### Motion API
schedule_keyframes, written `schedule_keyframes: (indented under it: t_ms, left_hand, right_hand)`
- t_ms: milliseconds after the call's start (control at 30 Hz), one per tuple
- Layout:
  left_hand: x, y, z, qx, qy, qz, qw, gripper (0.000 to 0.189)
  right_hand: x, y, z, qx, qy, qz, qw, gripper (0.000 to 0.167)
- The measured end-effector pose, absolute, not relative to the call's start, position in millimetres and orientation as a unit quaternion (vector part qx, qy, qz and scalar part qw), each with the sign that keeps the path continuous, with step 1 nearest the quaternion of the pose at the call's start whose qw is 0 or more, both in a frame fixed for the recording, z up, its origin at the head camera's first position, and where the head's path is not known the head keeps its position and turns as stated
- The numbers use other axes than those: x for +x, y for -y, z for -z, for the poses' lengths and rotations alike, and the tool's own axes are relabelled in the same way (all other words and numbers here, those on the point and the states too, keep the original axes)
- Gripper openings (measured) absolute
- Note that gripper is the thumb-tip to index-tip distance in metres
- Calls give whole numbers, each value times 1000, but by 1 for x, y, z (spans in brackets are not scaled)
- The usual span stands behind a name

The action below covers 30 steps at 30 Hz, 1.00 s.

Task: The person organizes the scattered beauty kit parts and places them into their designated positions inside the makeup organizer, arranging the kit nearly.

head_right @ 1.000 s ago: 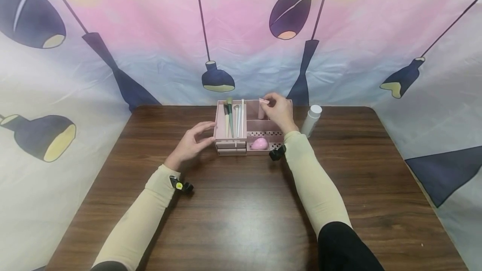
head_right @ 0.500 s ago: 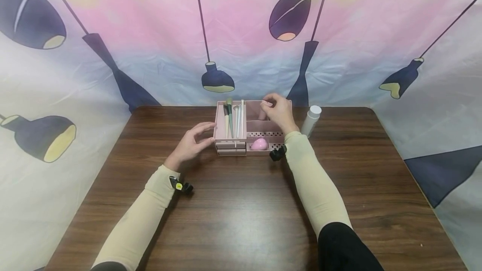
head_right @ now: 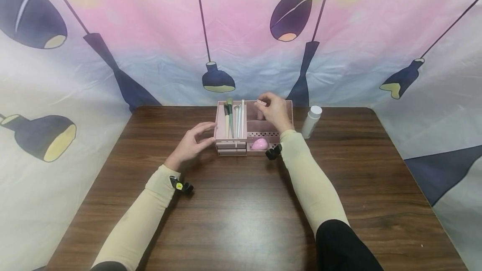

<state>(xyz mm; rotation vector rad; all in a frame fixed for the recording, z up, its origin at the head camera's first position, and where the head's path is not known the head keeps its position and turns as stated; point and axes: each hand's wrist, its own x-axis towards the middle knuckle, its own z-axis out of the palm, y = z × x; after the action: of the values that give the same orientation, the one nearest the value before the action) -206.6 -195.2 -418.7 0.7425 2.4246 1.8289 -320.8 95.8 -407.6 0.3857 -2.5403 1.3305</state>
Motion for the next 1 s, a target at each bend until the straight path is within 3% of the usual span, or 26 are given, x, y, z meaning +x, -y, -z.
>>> schedule_keyframes:
  t_ms: [533,1000]
  left_hand:
    - [-204,196,417,238,-771,-591,8,49]
    - [-206,195,421,231,-770,-594,13,49]
  right_hand:
    - [-326,-98,413,107,888,-434,106,32]
    - [-330,-91,414,101,894,-418,131,32]
